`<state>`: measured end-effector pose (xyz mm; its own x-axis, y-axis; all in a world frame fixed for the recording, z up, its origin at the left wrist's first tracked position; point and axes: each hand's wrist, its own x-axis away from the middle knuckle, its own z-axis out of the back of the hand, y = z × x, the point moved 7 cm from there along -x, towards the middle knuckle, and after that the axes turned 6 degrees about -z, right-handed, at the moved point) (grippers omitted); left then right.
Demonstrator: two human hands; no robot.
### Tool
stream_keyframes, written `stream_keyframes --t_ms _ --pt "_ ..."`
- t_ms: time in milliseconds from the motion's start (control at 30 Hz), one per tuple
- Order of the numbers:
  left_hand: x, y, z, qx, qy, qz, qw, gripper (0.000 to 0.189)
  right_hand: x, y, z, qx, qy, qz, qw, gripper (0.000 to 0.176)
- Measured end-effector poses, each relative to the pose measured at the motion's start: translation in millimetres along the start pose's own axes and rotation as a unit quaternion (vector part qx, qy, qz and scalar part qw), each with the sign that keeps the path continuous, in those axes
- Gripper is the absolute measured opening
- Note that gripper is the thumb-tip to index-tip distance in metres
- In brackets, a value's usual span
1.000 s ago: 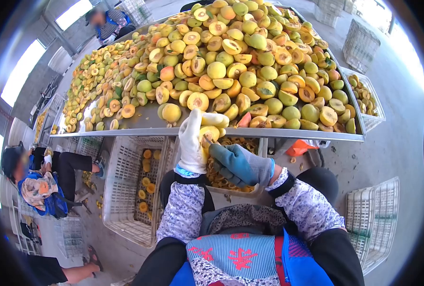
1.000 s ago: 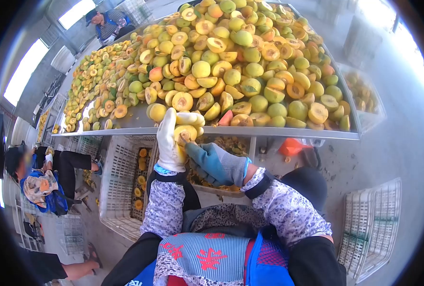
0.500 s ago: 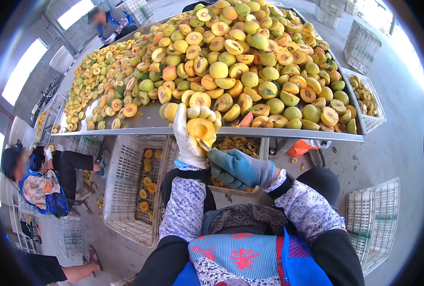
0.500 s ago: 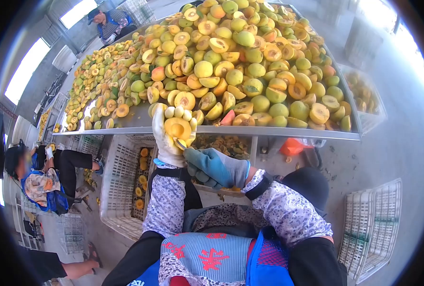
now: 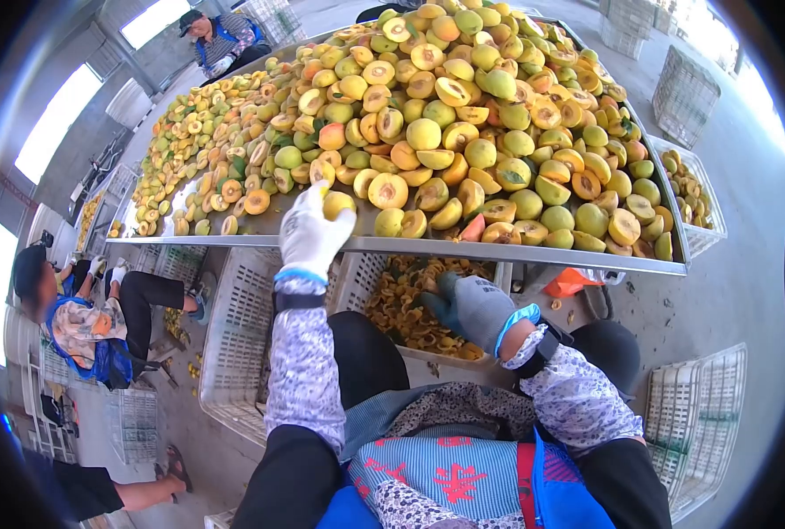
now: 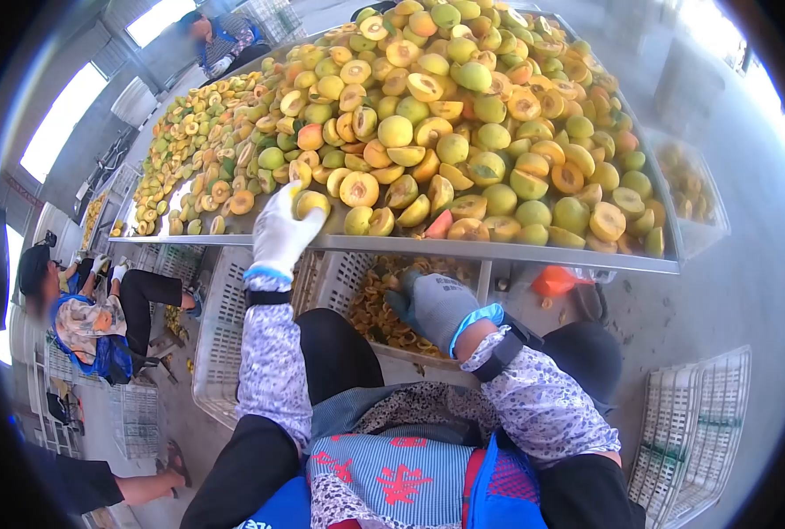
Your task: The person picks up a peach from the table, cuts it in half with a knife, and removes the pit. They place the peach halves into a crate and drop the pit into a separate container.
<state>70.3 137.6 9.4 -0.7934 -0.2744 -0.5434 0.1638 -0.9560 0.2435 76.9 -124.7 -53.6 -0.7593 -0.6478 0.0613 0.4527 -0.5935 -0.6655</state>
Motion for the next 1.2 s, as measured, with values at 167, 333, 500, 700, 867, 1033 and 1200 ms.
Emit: stream_keyframes --t_ms 167,333,500,700,867,1033,1200 --pt "-25.4 -1.8 -41.7 -0.096 -0.148 0.043 0.983 0.057 -3.2 -8.0 3.1 -0.05 0.021 0.039 0.998 0.034" --pt "-1.6 2.9 -2.9 0.495 -0.017 0.215 0.842 0.046 -6.2 -28.3 23.2 -0.217 0.091 0.087 0.968 0.029" --pt "31.8 62.9 5.5 0.283 0.096 -0.214 0.93 0.035 -16.7 -41.0 23.9 -0.264 0.121 0.11 0.951 0.03" --pt "35.9 95.4 -31.2 0.765 -0.014 0.175 0.619 0.052 -17.8 -37.1 21.4 -0.248 0.13 0.102 0.954 0.034" --pt "48.1 108.4 -13.9 0.624 0.125 0.063 0.769 0.048 -24.3 -23.5 -5.4 -0.288 0.065 0.057 0.954 0.036" --pt "49.5 115.6 -7.4 0.635 0.141 0.07 0.756 0.05 -17.5 -34.0 1.2 -0.36 0.087 0.078 0.925 0.039" --pt "47.1 109.6 -21.3 0.745 -0.015 0.15 0.65 0.046 -14.1 -25.9 15.5 -0.216 0.042 0.059 0.974 0.041"
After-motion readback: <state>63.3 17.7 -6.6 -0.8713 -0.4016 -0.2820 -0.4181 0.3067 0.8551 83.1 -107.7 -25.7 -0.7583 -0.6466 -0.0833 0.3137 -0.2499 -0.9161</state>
